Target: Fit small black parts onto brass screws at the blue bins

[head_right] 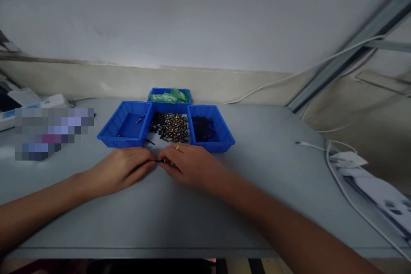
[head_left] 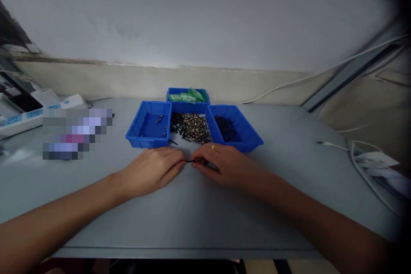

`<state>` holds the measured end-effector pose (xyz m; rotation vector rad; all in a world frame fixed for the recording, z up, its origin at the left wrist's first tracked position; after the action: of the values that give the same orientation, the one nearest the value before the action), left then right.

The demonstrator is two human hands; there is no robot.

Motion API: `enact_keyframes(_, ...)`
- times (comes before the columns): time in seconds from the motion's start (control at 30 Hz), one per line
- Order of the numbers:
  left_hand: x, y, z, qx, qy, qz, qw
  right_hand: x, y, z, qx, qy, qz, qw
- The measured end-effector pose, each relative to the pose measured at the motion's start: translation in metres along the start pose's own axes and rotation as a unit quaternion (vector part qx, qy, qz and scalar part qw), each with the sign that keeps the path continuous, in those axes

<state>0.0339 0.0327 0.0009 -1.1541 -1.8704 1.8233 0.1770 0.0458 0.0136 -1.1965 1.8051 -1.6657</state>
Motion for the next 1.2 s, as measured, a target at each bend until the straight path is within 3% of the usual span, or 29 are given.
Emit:
enact_keyframes(0.37, -0.004, 0.003, 0.0, -0.003, 0.04, 0.037, 0.998, 0.008, -0.002, 0.001, -0.035, -0.047, -0.043, 0.997)
enact_keyframes(0.6, -0.002, -0.007, 0.002, -0.079, 0.048, -0.083, 0.992, -0.001, 0.002, 0.0, 0.006, 0.02, 0.026, 0.999)
enact_keyframes(0.93, -0.023, -0.004, 0.006, -0.105, 0.164, -0.186, 0.963, 0.002, 0.022, 0.0, 0.05, -0.017, 0.013, 0.999)
enact_keyframes(1.1, -0.014, -0.007, 0.004, -0.091, 0.106, -0.144, 0.98, -0.001, 0.013, 0.0, 0.063, 0.033, 0.017, 0.997)
enact_keyframes(1.2, -0.004, -0.005, 0.001, -0.056, 0.043, -0.081, 0.994, -0.002, 0.004, 0.0, 0.035, 0.058, -0.006, 0.998)
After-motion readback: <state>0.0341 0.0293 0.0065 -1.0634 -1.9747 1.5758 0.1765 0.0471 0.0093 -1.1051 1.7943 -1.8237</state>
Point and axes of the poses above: each hand's wrist, its own z-axis away from the middle knuckle, its own y-axis out of the palm, x = y × z, the point moved 4 cm from there along -z, towards the middle knuckle, and after that the axes turned 3 degrees about z, right-handed, at the moved point
